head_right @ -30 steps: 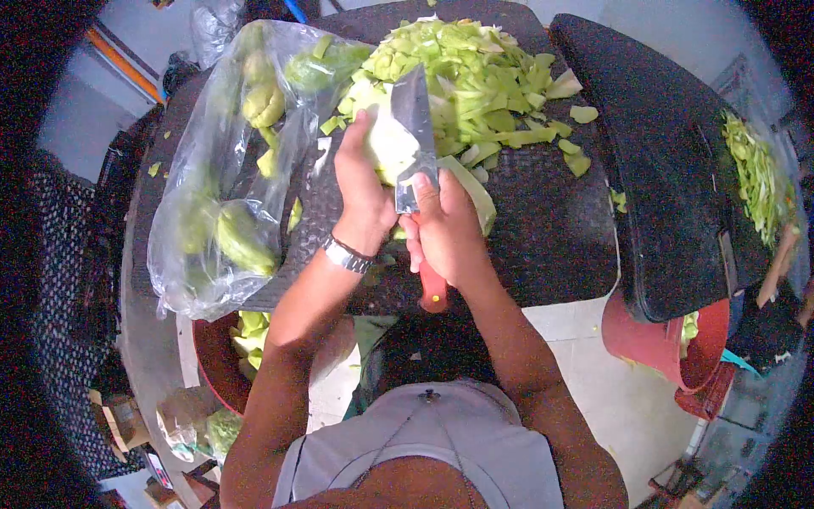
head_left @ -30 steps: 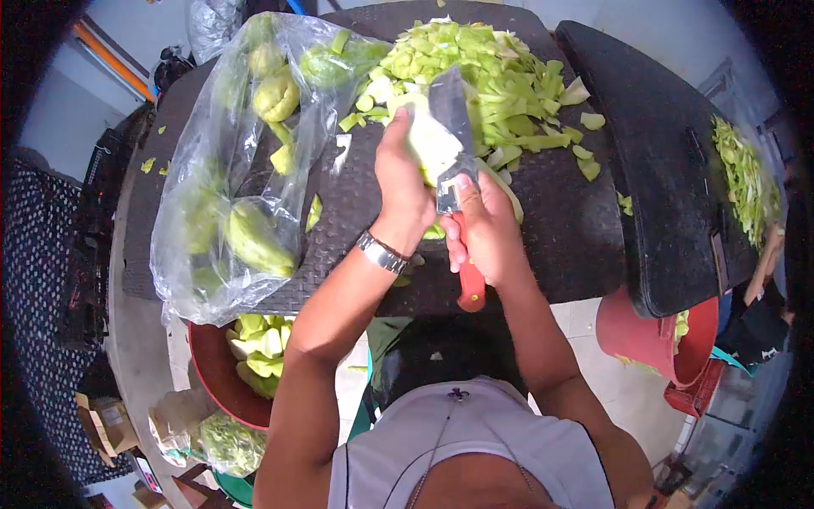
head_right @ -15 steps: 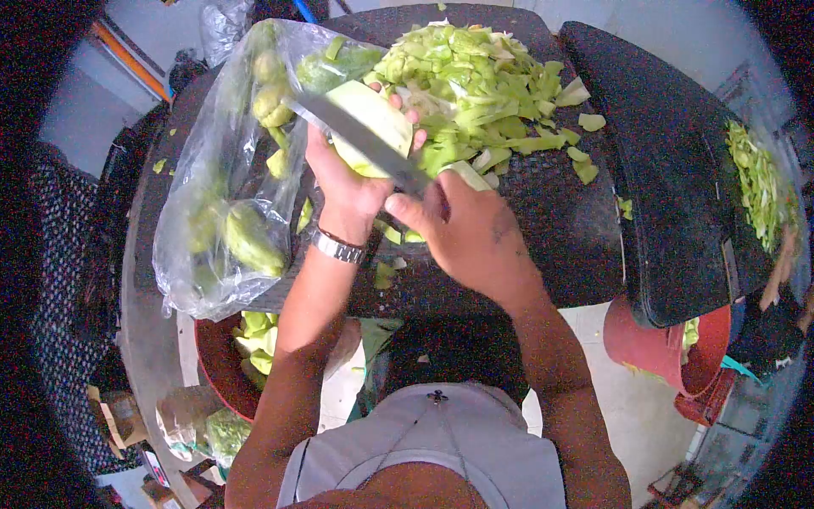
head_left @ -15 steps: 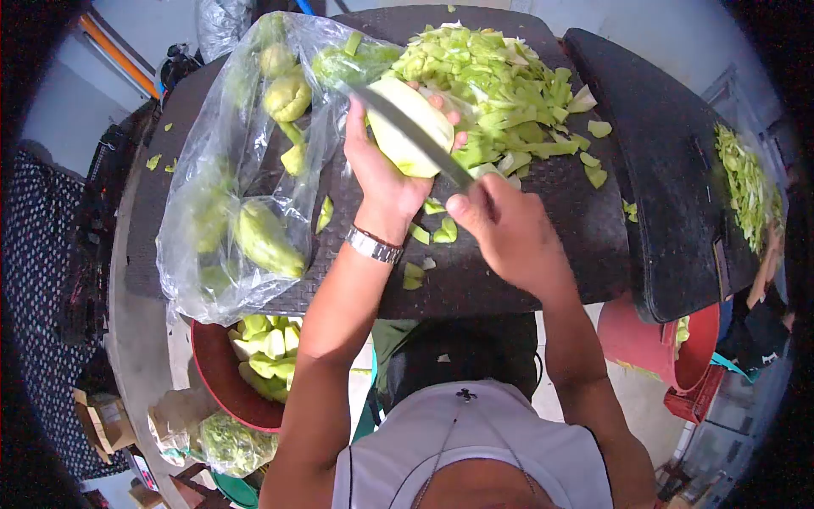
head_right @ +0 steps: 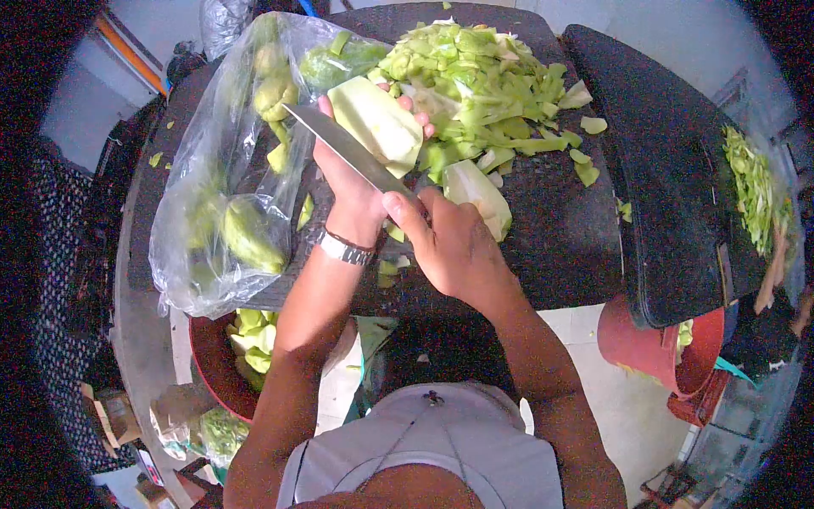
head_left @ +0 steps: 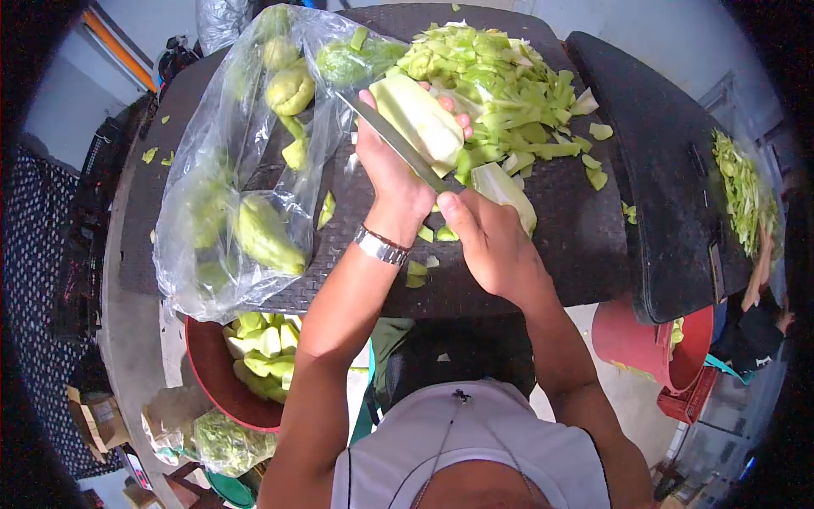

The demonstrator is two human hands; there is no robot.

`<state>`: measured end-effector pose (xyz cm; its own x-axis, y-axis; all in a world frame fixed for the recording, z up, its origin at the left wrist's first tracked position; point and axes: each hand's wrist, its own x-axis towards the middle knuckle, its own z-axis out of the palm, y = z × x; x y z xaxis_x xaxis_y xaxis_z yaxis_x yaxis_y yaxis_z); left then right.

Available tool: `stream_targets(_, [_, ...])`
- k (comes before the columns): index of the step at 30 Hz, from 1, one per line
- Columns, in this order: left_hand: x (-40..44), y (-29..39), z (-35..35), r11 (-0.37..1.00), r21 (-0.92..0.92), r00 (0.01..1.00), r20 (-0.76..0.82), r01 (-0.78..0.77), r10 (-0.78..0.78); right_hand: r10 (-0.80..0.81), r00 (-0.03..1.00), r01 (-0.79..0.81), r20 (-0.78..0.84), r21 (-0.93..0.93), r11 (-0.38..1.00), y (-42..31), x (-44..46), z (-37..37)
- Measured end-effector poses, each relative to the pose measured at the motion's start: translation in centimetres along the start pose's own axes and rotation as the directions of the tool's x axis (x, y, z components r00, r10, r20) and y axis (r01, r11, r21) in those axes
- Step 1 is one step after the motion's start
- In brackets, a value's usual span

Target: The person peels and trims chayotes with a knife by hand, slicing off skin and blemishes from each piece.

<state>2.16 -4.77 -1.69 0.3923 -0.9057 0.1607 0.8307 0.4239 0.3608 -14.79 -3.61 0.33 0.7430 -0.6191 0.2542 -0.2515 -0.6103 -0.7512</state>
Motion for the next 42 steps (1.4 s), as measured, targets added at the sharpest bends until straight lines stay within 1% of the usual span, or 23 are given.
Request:
stream_targets(2, [-0.3,-0.3,0.3,0.999,0.045,0.999,-0.041,-0.018,0.020,0.111,0.994,-0.111,0.012,0.041,0.993,0.0,0.3,0.1])
stream_targets(4, [-0.5,-0.5,0.9,0.997,0.071,0.997,-0.066,-0.036,0.041,0.268,0.963,-0.269,0.021,0.071,0.961,0.1,0.4,0.4])
stream_targets(7, [-0.8,-0.7,1.8,0.996,0.077,0.994,-0.089,-0.055,0.062,0.325,0.945,-0.327,0.034,0.083,0.941,-0.2,0.4,0.3])
stream_targets(12, [-1.5,-2.1,1.5,0.997,0.062,0.994,-0.096,-0.046,0.051,0.273,0.959,-0.270,-0.077,0.055,0.961,0.4,1.0,1.2])
stream_targets(13, [-1.4,-2.0,1.5,0.994,0.080,0.992,-0.095,-0.069,0.076,0.255,0.962,-0.251,-0.095,0.055,0.966,0.4,1.2,1.2])
stream_targets(16, [-1.7,-2.1,1.8,0.991,0.094,0.985,-0.140,-0.091,0.104,0.281,0.955,-0.278,-0.095,0.040,0.960,0.1,1.3,1.2])
stream_targets(17, [-1.5,-2.2,1.1,0.994,0.061,0.989,-0.104,-0.096,0.102,0.282,0.955,-0.278,-0.092,0.055,0.959,0.1,1.4,1.2])
stream_targets(20, [-1.8,-2.5,1.9,0.981,0.137,0.969,-0.188,-0.138,0.162,0.272,0.957,-0.264,-0.098,0.080,0.961,0.4,1.7,1.3])
stream_targets(22, [-2.1,-2.5,1.9,0.975,0.174,0.962,-0.207,-0.141,0.176,0.252,0.959,-0.246,-0.131,0.062,0.967,0.8,1.7,1.6])
stream_targets(23, [-2.1,-2.6,2.0,0.971,0.191,0.960,-0.212,-0.142,0.182,0.280,0.950,-0.272,-0.137,0.071,0.960,0.9,2.0,1.5])
stream_targets(26, [-2.5,-3.5,2.0,0.963,0.209,0.967,-0.154,-0.170,0.204,0.356,0.926,-0.344,-0.125,0.114,0.932,0.6,2.4,1.2])
stream_targets(29, [-2.3,-3.3,1.6,0.963,0.225,0.983,-0.065,-0.151,0.170,0.388,0.917,-0.366,-0.094,0.188,0.911,0.6,2.7,0.7])
stream_targets(31, [-2.3,-3.4,1.9,0.914,0.362,0.981,0.014,-0.185,0.193,0.383,0.917,-0.349,-0.109,0.243,0.905,1.7,3.2,0.8])
stream_targets(32, [-2.3,-3.4,2.1,0.881,0.426,0.978,0.053,-0.206,0.203,0.309,0.948,-0.284,-0.078,0.232,0.930,2.5,3.3,0.6])
stream_targets(33, [-2.1,-3.1,2.0,0.889,0.423,0.984,0.087,-0.178,0.155,0.235,0.971,-0.220,-0.042,0.224,0.949,3.6,3.2,0.2])
stream_targets(34, [-1.9,-2.9,1.9,0.865,0.463,0.981,0.101,-0.194,0.166,0.156,0.988,-0.152,-0.004,0.219,0.964,4.3,3.3,-0.4])
stream_targets(35, [-1.6,-2.9,1.6,0.839,0.502,0.977,0.114,-0.211,0.178,0.171,0.983,-0.183,0.066,0.271,0.945,4.6,3.7,-0.8])
stream_targets(36, [-1.3,-2.8,1.5,0.810,0.540,0.973,0.130,-0.229,0.188,0.185,0.973,-0.219,0.136,0.317,0.923,4.6,4.1,-1.4])
stream_targets(37, [-1.1,-2.5,1.5,0.820,0.535,0.979,0.113,-0.202,0.168,0.277,0.929,-0.357,0.245,0.400,0.844,3.6,4.9,-2.5])
stream_targets(38, [-0.9,-2.2,1.6,0.832,0.522,0.982,0.101,-0.187,0.158,0.350,0.865,-0.490,0.360,0.461,0.740,2.7,5.4,-3.2])
stream_targets(39, [-0.6,-2.0,1.6,0.843,0.510,0.985,0.089,-0.172,0.147,0.389,0.840,-0.543,0.378,0.565,0.621,2.0,5.6,-3.1])
stream_targets(40, [-0.4,-1.8,1.6,0.853,0.497,0.988,0.078,-0.157,0.137,0.391,0.800,-0.597,0.455,0.544,0.590,2.6,6.0,-3.2])
stream_targets(42, [0.2,-1.6,0.8,0.811,0.558,0.984,0.096,-0.178,0.150,0.384,0.704,-0.699,0.598,0.486,0.525,4.6,6.9,-3.7])
